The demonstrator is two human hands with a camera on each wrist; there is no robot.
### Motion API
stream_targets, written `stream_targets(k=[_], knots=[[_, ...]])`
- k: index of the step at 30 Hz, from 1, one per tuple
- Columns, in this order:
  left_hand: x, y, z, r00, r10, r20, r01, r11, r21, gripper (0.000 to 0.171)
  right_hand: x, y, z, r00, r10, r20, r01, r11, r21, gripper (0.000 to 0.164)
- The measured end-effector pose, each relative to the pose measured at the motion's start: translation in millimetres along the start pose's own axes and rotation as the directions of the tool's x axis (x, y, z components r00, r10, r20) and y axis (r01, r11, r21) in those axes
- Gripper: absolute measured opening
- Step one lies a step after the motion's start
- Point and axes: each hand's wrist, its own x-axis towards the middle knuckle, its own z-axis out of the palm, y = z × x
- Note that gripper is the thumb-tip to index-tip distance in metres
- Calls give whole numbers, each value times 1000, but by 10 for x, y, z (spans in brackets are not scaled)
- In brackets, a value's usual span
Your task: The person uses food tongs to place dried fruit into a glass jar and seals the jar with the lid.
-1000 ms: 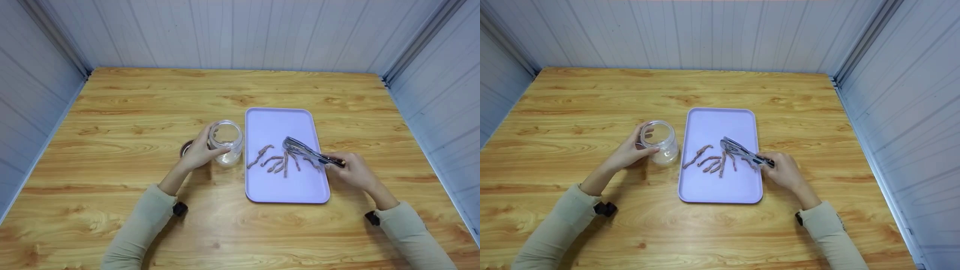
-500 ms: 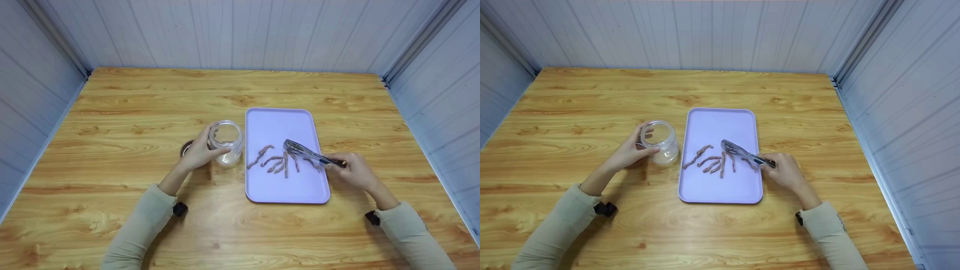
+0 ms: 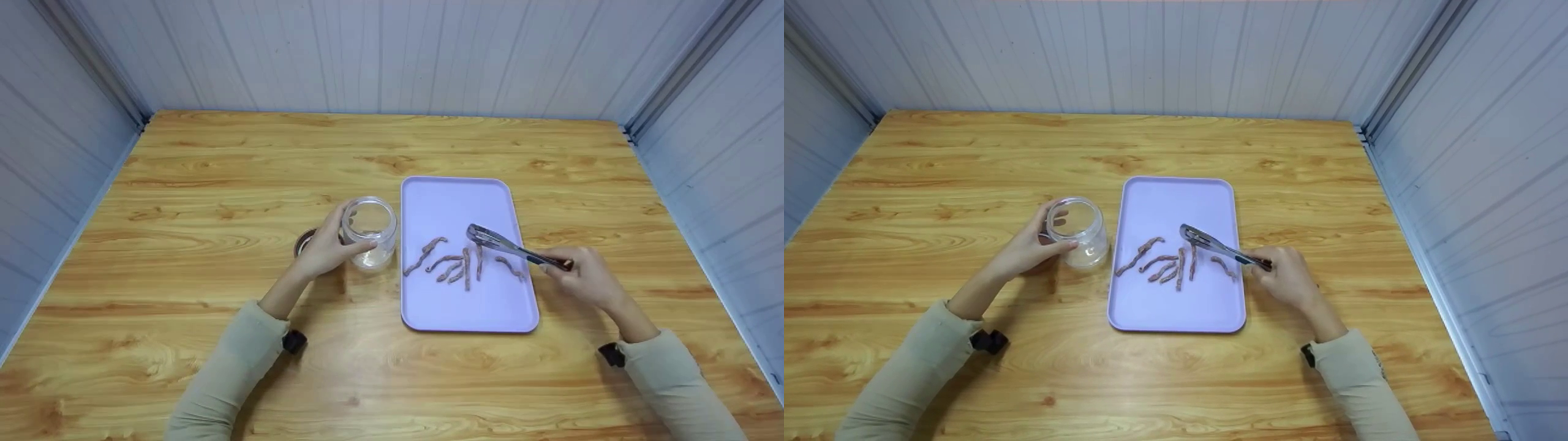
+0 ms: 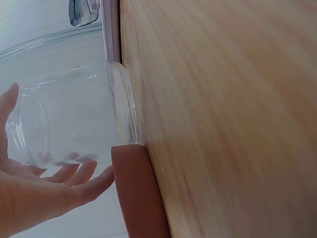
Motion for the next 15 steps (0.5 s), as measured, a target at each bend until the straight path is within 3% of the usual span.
stream_targets(k=[5,8,11,15], knots=[[-79,234,-21,1000,5,6,-4,1000,-16,77,6,-41,-37,1000,4,-4,-4,1000,21,20],[-96,290,-25,1000,-6,10,6,1000,-3,76,17,-64,-52,1000,-19,-20,19,1000,16,19],[-91,280,-22,1000,-7,9,7,1000,-3,76,33,-83,-72,998,-43,-36,43,999,14,19],[-26,93,-5,1000,0,1,0,1000,-4,80,55,-116,-123,999,-26,-33,26,999,20,22]])
